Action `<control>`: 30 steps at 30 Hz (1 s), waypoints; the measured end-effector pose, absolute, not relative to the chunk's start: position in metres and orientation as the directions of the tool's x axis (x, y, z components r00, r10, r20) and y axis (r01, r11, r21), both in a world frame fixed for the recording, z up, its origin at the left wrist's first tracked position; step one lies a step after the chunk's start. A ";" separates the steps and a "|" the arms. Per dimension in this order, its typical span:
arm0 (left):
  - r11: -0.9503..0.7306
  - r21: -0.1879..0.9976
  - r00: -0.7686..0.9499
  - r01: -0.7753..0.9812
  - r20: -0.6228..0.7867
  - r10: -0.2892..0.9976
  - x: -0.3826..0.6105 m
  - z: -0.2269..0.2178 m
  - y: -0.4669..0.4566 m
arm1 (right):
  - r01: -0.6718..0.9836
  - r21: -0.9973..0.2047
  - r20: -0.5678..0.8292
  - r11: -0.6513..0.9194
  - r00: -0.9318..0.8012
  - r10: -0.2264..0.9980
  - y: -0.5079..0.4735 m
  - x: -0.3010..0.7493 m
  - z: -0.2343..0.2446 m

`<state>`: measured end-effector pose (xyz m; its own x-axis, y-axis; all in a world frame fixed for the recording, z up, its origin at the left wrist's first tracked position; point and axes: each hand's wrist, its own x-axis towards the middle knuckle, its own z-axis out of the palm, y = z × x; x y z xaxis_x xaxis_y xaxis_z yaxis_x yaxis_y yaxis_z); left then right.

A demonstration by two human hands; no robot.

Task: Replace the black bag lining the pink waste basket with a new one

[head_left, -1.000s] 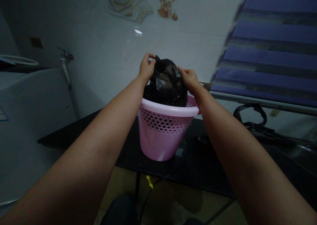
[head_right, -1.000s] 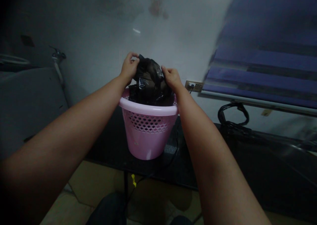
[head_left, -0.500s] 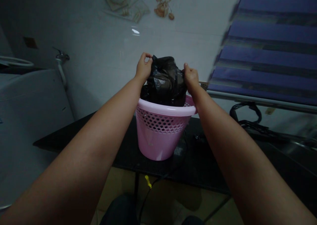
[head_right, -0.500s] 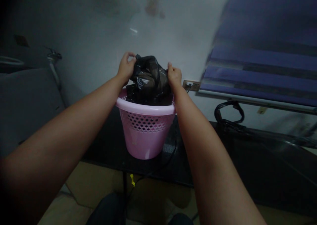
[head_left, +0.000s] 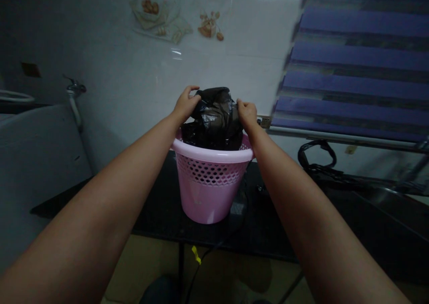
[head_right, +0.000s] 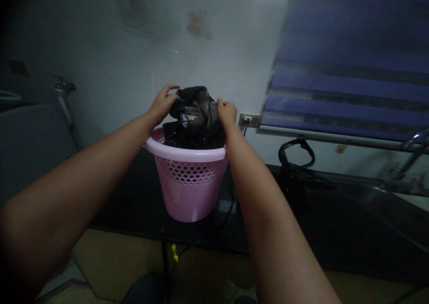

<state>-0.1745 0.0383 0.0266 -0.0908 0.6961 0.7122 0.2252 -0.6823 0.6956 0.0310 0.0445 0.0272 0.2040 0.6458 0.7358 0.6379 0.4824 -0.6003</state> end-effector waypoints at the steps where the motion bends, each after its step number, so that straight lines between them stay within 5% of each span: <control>1: -0.668 0.709 -0.058 0.225 0.694 0.718 -0.177 0.023 0.037 | 0.636 -0.614 0.724 0.468 0.216 0.655 0.042 0.030 0.028; 9: -0.442 0.706 -0.089 0.553 0.578 0.812 -0.193 0.002 0.034 | 0.627 -0.629 0.703 0.460 0.205 0.681 0.031 0.023 0.031; 13: -0.348 0.734 -0.155 0.583 0.521 0.839 -0.196 0.000 0.035 | 0.615 -0.602 0.732 0.509 0.171 0.659 0.041 0.024 0.029; 18: -0.397 0.716 -0.095 0.574 0.540 0.836 -0.199 -0.001 0.034 | 0.561 -0.557 0.789 0.612 0.128 0.600 0.061 0.032 0.026; 30: -0.556 0.551 -0.008 0.623 0.715 0.699 -0.196 -0.001 0.036 | 0.460 -0.674 0.715 0.578 0.211 0.666 0.040 0.025 0.033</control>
<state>-0.1959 0.0358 -0.0014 -0.0076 0.6995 0.7146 0.6226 -0.5559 0.5508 0.0250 0.0399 0.0327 0.2110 0.6661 0.7154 0.4601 0.5781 -0.6739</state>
